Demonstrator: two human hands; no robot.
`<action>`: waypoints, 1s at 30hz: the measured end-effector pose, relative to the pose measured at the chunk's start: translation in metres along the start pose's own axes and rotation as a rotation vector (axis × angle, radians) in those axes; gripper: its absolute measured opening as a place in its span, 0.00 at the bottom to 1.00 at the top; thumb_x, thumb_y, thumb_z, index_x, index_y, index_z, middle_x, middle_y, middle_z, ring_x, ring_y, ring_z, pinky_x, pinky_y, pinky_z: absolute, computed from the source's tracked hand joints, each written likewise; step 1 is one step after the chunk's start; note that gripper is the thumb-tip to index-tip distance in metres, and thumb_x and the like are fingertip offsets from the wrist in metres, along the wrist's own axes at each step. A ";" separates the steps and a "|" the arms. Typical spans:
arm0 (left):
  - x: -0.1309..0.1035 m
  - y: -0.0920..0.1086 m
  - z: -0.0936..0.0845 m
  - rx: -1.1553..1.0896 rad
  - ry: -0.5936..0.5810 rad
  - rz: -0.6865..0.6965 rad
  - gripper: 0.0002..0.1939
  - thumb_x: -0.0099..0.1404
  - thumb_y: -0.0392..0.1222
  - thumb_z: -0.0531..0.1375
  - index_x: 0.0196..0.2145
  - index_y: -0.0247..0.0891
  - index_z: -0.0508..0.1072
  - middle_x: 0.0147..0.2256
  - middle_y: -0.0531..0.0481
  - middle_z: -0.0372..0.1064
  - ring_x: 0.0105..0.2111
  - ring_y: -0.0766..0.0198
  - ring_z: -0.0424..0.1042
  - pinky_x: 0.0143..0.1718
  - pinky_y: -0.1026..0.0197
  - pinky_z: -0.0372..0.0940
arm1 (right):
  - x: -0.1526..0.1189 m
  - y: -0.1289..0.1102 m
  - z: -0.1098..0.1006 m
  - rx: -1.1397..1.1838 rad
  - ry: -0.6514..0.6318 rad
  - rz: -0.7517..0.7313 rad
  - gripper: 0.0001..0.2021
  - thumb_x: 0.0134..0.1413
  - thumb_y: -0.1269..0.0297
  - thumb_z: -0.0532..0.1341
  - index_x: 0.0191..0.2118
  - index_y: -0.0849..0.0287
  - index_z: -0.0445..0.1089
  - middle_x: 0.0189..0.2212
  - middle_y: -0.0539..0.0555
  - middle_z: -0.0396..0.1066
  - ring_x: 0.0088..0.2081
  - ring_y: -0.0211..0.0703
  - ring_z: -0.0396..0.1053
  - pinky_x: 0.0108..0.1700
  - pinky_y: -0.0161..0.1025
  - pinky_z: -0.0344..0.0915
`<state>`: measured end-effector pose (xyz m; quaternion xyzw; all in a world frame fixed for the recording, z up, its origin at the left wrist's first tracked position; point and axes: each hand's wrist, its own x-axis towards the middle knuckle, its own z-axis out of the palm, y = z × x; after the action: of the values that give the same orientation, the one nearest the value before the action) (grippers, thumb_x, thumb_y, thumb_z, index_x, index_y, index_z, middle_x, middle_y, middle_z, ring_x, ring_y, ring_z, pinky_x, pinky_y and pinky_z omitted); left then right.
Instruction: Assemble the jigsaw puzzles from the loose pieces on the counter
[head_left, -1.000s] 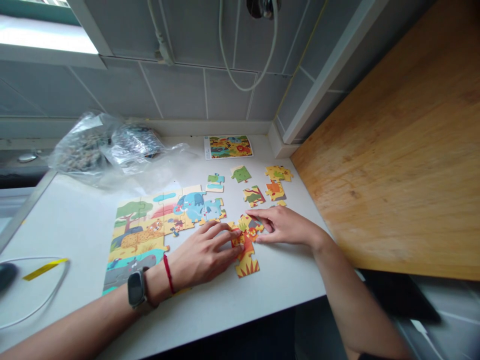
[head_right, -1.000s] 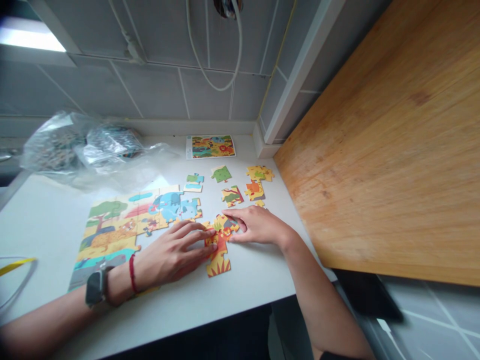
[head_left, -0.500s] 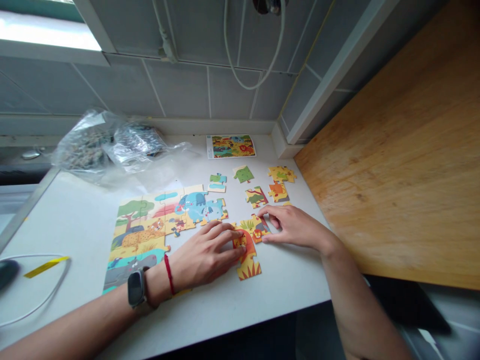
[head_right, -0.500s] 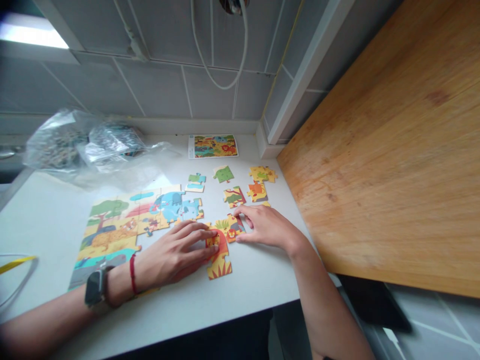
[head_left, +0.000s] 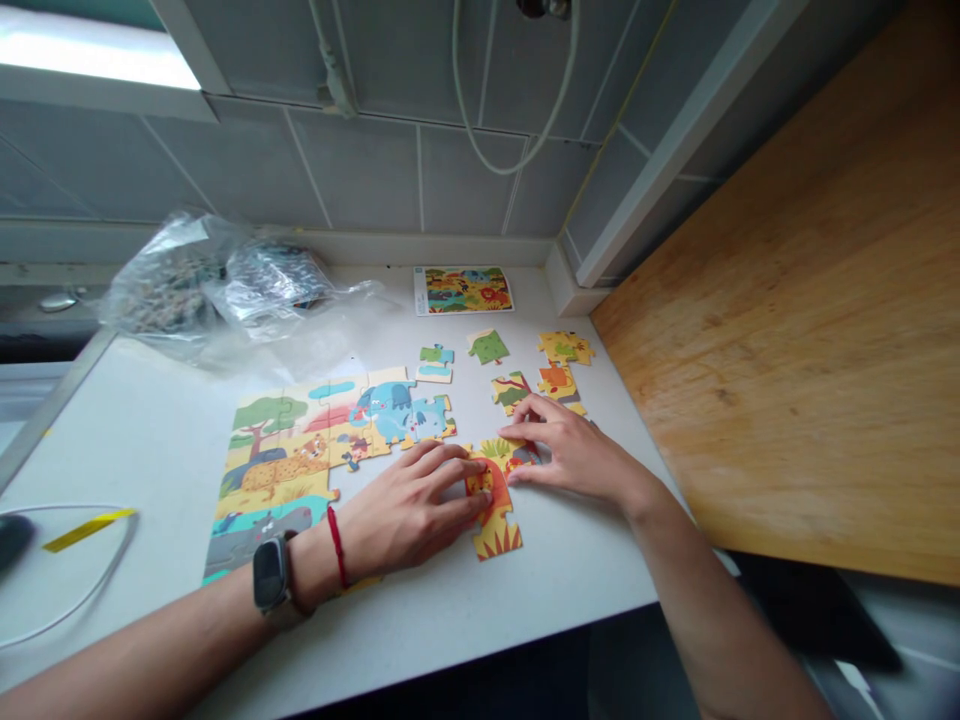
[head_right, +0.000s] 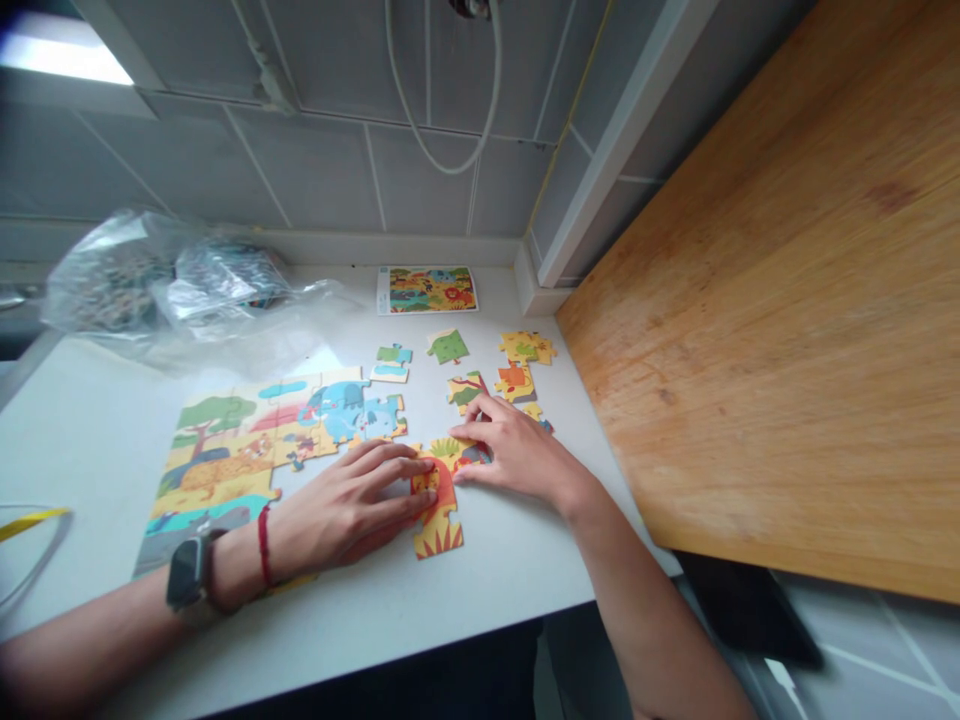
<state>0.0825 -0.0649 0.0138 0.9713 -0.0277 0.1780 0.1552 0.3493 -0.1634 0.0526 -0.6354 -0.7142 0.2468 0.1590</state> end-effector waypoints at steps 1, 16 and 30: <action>0.000 0.000 0.000 0.000 0.000 0.000 0.15 0.77 0.39 0.59 0.59 0.42 0.74 0.58 0.41 0.73 0.58 0.48 0.68 0.58 0.43 0.67 | 0.000 0.000 0.000 -0.007 0.002 -0.001 0.21 0.54 0.57 0.77 0.53 0.50 0.82 0.48 0.56 0.72 0.47 0.49 0.74 0.52 0.47 0.73; -0.001 0.000 0.000 -0.009 -0.021 -0.005 0.16 0.77 0.39 0.59 0.59 0.42 0.74 0.57 0.40 0.72 0.57 0.47 0.69 0.58 0.44 0.66 | -0.001 -0.001 -0.001 -0.107 0.022 -0.094 0.16 0.55 0.57 0.77 0.50 0.49 0.84 0.55 0.59 0.71 0.60 0.57 0.69 0.63 0.58 0.69; -0.001 -0.001 0.000 -0.003 -0.017 0.000 0.15 0.77 0.40 0.58 0.58 0.43 0.74 0.60 0.41 0.72 0.61 0.47 0.67 0.60 0.45 0.64 | 0.012 0.032 0.005 -0.049 0.291 0.031 0.26 0.65 0.58 0.68 0.67 0.45 0.71 0.67 0.55 0.69 0.70 0.58 0.60 0.73 0.65 0.56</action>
<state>0.0820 -0.0641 0.0137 0.9726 -0.0290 0.1698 0.1563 0.3713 -0.1497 0.0292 -0.6790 -0.6797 0.1368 0.2414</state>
